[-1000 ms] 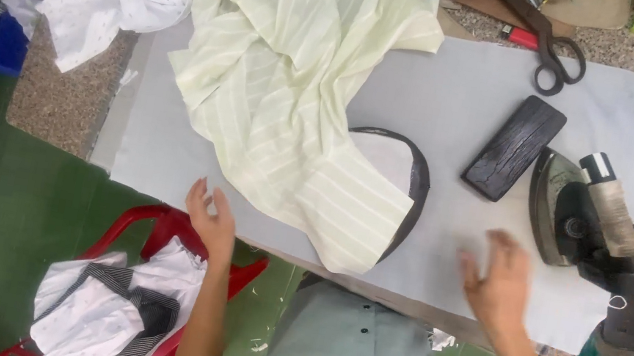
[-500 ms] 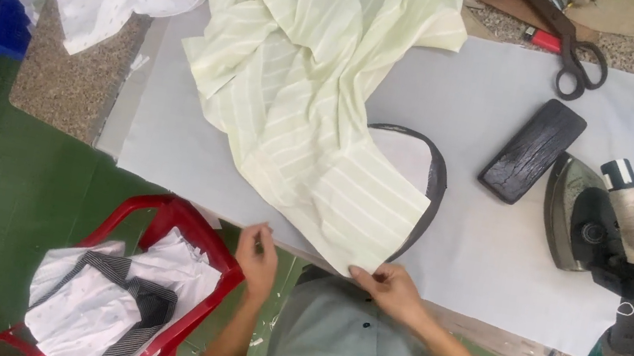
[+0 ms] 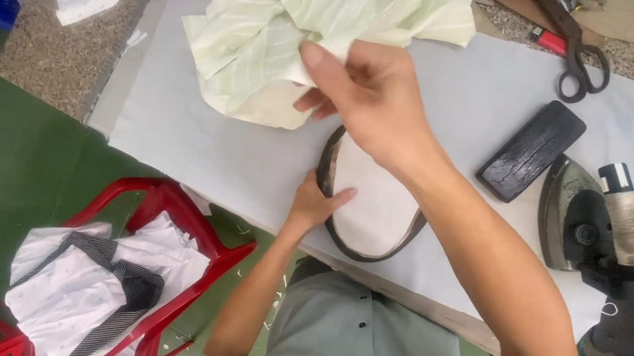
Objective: The person irons a light-colored striped shirt on a flat ironing board, smoothing the fabric and using a steam iron. They then place a collar piece on a curved collar board and iron it, using scissors to trim a loose thread before continuing to press the collar.
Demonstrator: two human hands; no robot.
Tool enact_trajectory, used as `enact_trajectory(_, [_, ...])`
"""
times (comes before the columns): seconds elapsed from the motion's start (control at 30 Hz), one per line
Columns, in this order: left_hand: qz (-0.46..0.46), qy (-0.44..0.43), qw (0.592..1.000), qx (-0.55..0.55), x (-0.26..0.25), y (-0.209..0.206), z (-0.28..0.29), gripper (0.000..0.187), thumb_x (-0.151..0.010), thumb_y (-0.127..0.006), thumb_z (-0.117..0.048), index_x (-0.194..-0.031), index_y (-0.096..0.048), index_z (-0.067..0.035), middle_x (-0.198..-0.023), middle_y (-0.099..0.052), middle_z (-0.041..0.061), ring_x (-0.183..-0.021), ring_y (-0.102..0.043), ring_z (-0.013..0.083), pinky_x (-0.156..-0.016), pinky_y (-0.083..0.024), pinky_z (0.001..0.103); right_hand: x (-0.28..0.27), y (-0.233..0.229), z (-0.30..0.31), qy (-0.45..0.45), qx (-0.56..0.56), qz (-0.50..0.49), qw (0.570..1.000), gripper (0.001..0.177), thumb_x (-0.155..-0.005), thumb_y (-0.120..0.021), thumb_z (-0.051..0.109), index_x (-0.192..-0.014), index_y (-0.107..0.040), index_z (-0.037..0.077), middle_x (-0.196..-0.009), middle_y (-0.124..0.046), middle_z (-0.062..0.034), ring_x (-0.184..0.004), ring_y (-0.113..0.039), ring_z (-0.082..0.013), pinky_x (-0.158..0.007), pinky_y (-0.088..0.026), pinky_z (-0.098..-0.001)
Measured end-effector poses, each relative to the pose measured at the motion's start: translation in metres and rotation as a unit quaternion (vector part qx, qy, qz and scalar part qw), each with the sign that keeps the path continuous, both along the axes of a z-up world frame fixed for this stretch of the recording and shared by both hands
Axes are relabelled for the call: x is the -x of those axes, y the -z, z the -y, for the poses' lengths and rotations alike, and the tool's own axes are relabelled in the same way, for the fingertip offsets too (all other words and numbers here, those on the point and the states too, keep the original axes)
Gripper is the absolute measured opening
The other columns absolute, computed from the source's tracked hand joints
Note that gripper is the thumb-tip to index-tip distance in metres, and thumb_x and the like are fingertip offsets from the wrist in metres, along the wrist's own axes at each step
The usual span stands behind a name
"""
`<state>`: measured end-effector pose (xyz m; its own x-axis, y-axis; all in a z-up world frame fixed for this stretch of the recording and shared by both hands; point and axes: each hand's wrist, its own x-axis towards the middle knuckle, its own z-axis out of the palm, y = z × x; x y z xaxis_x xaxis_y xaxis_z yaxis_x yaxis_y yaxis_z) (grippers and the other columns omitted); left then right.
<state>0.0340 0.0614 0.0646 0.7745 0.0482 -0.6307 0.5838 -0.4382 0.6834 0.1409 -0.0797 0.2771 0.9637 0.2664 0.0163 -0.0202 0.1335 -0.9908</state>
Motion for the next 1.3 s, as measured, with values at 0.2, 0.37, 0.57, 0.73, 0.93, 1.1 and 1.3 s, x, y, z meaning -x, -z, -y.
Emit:
enact_trajectory(0.2, [-0.094, -0.109, 0.988, 0.051, 0.07, 0.008, -0.016, 0.124, -0.086, -0.08, -0.06, -0.158, -0.007, 0.01, -0.16, -0.023, 0.035, -0.151, -0.027, 0.0433, -0.123, -0.028, 0.053, 0.09, 0.091, 0.099, 0.052, -0.039, -0.084, 0.994, 0.029, -0.099, -0.065, 0.019, -0.089, -0.075, -0.007, -0.073, -0.075, -0.0255, -0.065, -0.077, -0.0312, -0.059, -0.065, -0.0427])
enact_trajectory(0.37, [0.136, -0.083, 0.979, -0.128, 0.064, 0.059, -0.085, 0.032, -0.098, -0.066, -0.035, -0.114, -0.073, -0.008, -0.096, -0.077, 0.018, -0.088, -0.075, 0.0318, -0.074, -0.057, 0.042, 0.145, 0.216, 0.153, 0.272, -0.102, -0.338, 0.895, 0.031, -0.106, -0.065, 0.023, -0.102, -0.065, -0.007, -0.078, -0.069, -0.0177, -0.062, -0.071, -0.0263, -0.057, -0.063, -0.0382])
enact_trajectory(0.57, [0.495, 0.122, 0.732, -0.452, -0.034, 0.069, -0.115, 0.072, -0.093, -0.079, -0.021, -0.152, -0.043, -0.004, -0.155, -0.034, 0.024, -0.145, -0.031, 0.0428, -0.12, -0.025, 0.057, 0.169, 0.269, 0.16, 0.272, -0.075, -0.355, 0.891, 0.033, -0.104, -0.067, 0.024, -0.1, -0.066, -0.009, -0.075, -0.071, -0.0188, -0.06, -0.073, -0.027, -0.055, -0.064, -0.0394])
enact_trajectory(0.73, [0.58, 0.278, 0.633, -0.43, -0.119, 0.098, -0.155, 0.023, -0.085, -0.079, -0.009, -0.104, -0.066, -0.015, -0.105, -0.056, 0.006, -0.111, -0.052, 0.0278, -0.104, -0.038, 0.049, 0.116, 0.203, 0.155, 0.283, -0.044, -0.295, 0.912, 0.031, -0.105, -0.065, 0.022, -0.104, -0.066, -0.008, -0.074, -0.07, -0.0192, -0.06, -0.073, -0.0262, -0.056, -0.064, -0.039])
enact_trajectory(0.93, [0.676, 0.127, 0.507, -0.52, -0.158, -0.026, -0.18, 0.013, -0.102, -0.064, -0.014, -0.097, -0.075, -0.02, -0.08, -0.059, 0.0, -0.071, -0.055, 0.0193, -0.064, -0.044, 0.033, 0.06, 0.129, 0.156, 0.295, -0.08, -0.19, 0.933, 0.029, -0.105, -0.067, 0.023, -0.106, -0.066, -0.006, -0.078, -0.07, -0.0235, -0.063, -0.076, -0.0266, -0.061, -0.067, -0.0362])
enact_trajectory(1.1, [0.671, 0.061, 0.488, -0.555, -0.077, -0.02, -0.194, 0.02, -0.106, -0.056, -0.01, -0.112, -0.072, -0.019, -0.089, -0.055, -0.003, -0.058, -0.048, 0.0109, -0.054, -0.046, 0.023, 0.1, 0.157, 0.156, 0.242, 0.002, -0.19, 0.951, 0.033, -0.108, -0.062, 0.019, -0.11, -0.067, -0.013, -0.085, -0.068, -0.0331, -0.063, -0.073, -0.034, -0.062, -0.065, -0.0445])
enact_trajectory(1.3, [0.611, 0.23, 0.562, -0.508, 0.025, 0.095, -0.181, 0.028, -0.106, -0.049, -0.009, -0.116, -0.072, -0.021, -0.076, -0.045, 0.0, -0.056, -0.047, 0.0176, -0.054, -0.044, 0.032, 0.147, 0.264, 0.175, 0.22, 0.088, -0.301, 0.924, 0.033, -0.104, -0.067, 0.016, -0.105, -0.067, -0.018, -0.073, -0.067, -0.0248, -0.062, -0.072, -0.0336, -0.063, -0.064, -0.0474])
